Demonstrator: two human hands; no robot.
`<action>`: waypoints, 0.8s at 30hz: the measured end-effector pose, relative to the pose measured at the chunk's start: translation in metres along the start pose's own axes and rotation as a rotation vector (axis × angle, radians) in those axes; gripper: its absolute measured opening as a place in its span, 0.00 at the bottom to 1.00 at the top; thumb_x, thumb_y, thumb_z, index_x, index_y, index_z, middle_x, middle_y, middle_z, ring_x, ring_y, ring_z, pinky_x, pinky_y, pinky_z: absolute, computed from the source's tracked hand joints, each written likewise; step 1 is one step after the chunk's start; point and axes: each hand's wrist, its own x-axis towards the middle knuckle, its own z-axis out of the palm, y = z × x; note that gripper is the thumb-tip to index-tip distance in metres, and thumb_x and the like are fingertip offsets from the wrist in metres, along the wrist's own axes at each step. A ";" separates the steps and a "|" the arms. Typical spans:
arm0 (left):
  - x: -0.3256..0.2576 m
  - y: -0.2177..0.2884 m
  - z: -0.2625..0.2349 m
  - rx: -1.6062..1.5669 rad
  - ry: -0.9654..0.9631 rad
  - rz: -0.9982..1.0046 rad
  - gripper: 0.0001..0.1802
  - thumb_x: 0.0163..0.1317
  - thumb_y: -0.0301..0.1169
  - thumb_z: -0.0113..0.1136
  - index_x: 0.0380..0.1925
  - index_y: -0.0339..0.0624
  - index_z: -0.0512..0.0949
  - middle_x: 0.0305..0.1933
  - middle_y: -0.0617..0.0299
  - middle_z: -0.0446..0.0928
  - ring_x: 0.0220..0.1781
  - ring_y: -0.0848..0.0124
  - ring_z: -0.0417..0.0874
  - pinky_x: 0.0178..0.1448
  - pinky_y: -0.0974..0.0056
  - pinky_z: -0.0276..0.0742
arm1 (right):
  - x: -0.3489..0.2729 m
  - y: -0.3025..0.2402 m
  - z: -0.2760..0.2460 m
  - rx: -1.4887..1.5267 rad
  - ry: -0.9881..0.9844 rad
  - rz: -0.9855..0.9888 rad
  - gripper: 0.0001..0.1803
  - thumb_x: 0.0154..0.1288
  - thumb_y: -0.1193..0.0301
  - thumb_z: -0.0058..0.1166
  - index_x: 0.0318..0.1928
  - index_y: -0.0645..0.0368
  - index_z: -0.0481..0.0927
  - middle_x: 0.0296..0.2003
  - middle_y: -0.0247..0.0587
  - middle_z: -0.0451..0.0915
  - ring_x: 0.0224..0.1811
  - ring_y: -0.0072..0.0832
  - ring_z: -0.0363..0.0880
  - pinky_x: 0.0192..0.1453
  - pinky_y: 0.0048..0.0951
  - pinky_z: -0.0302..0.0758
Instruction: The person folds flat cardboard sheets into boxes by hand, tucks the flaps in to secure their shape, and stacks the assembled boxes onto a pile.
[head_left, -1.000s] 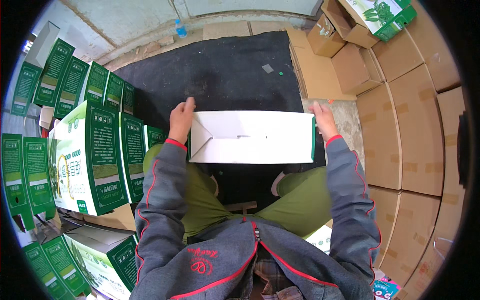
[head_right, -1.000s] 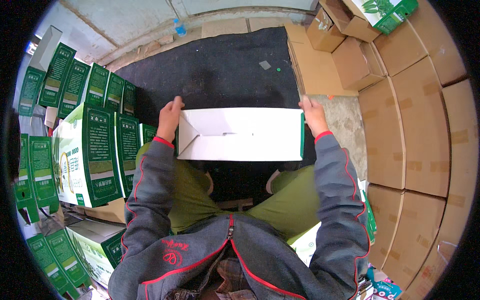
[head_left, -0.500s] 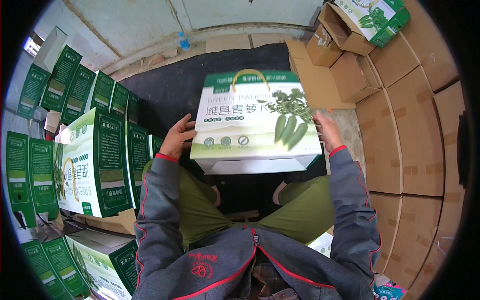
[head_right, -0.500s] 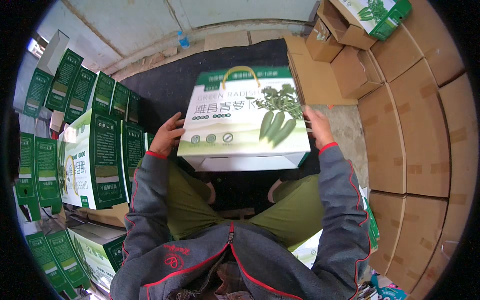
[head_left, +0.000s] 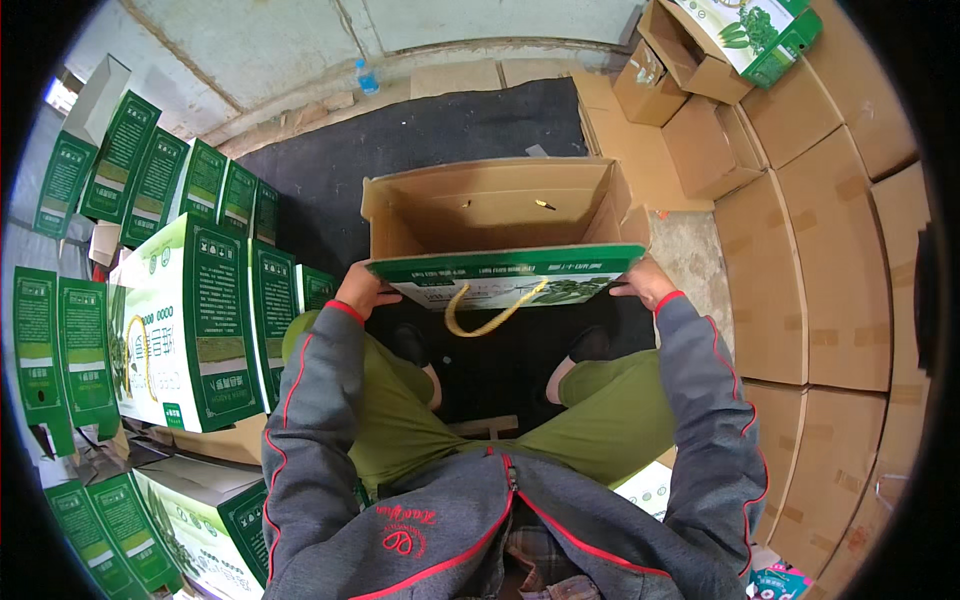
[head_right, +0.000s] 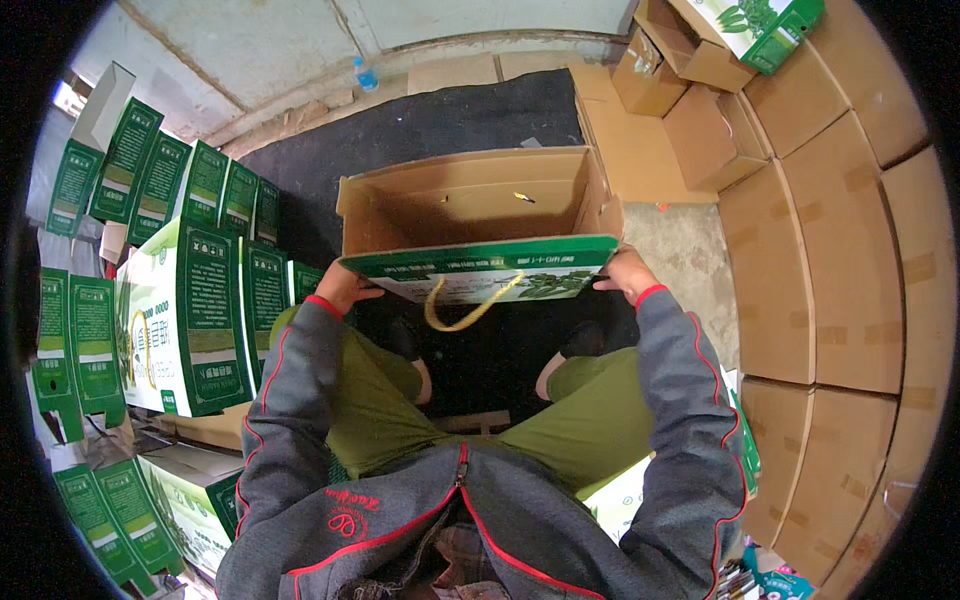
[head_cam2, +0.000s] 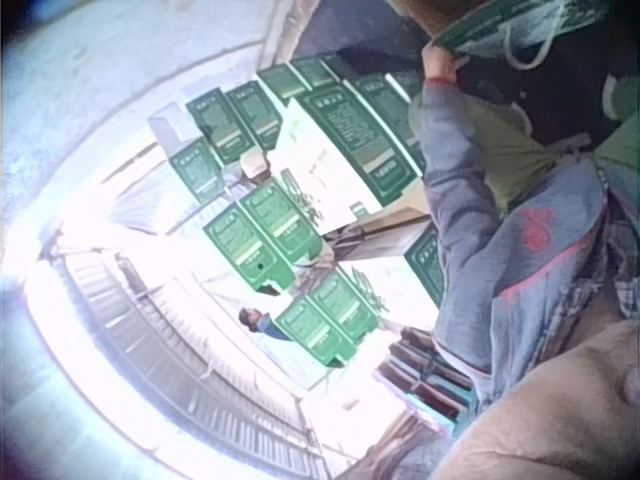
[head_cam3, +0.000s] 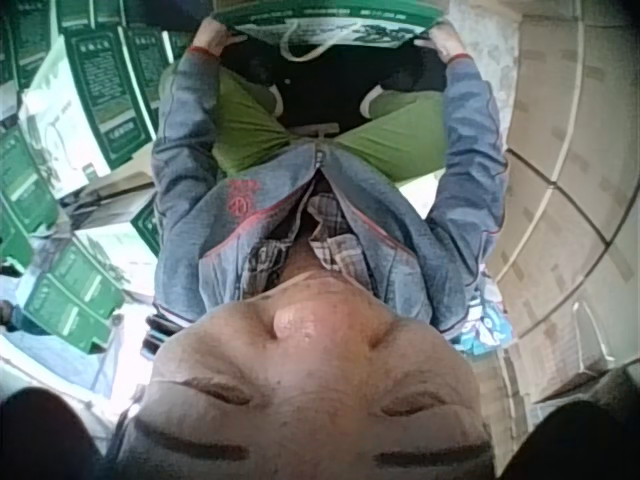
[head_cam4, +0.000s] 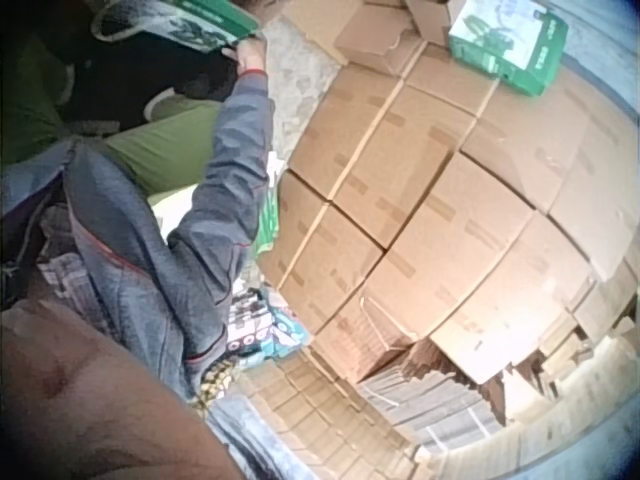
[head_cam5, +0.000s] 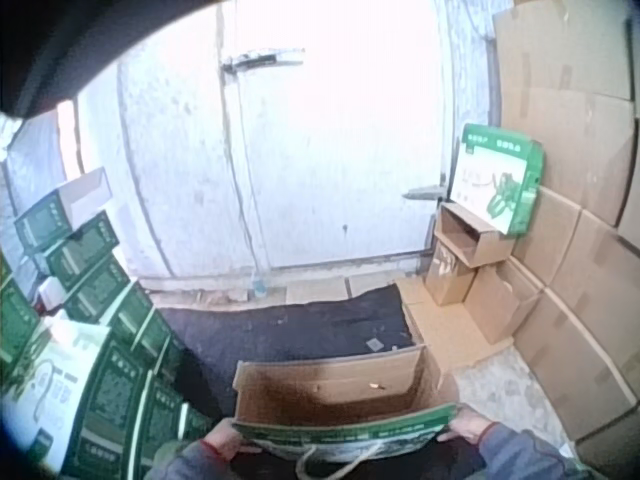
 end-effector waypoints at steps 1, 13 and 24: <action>0.001 0.000 0.002 0.033 -0.002 -0.009 0.21 0.65 0.41 0.52 0.54 0.42 0.74 0.50 0.57 0.78 0.51 0.58 0.79 0.53 0.49 0.76 | 0.009 0.014 -0.008 -0.044 -0.003 -0.001 0.17 0.68 0.71 0.44 0.57 0.56 0.72 0.48 0.41 0.80 0.46 0.33 0.81 0.41 0.34 0.81; 0.007 0.003 0.018 0.213 0.153 0.010 0.29 0.68 0.51 0.48 0.57 0.40 0.72 0.49 0.57 0.77 0.49 0.60 0.78 0.48 0.50 0.79 | -0.002 0.006 -0.006 -0.386 -0.035 0.067 0.25 0.67 0.58 0.45 0.59 0.58 0.69 0.46 0.45 0.80 0.39 0.34 0.84 0.38 0.38 0.81; -0.006 0.014 0.041 0.578 0.318 0.739 0.35 0.51 0.28 0.67 0.61 0.42 0.68 0.48 0.56 0.72 0.41 0.67 0.78 0.48 0.65 0.75 | -0.044 -0.043 0.007 -0.531 0.205 -0.271 0.24 0.65 0.53 0.53 0.49 0.62 0.78 0.32 0.48 0.82 0.26 0.31 0.83 0.29 0.34 0.78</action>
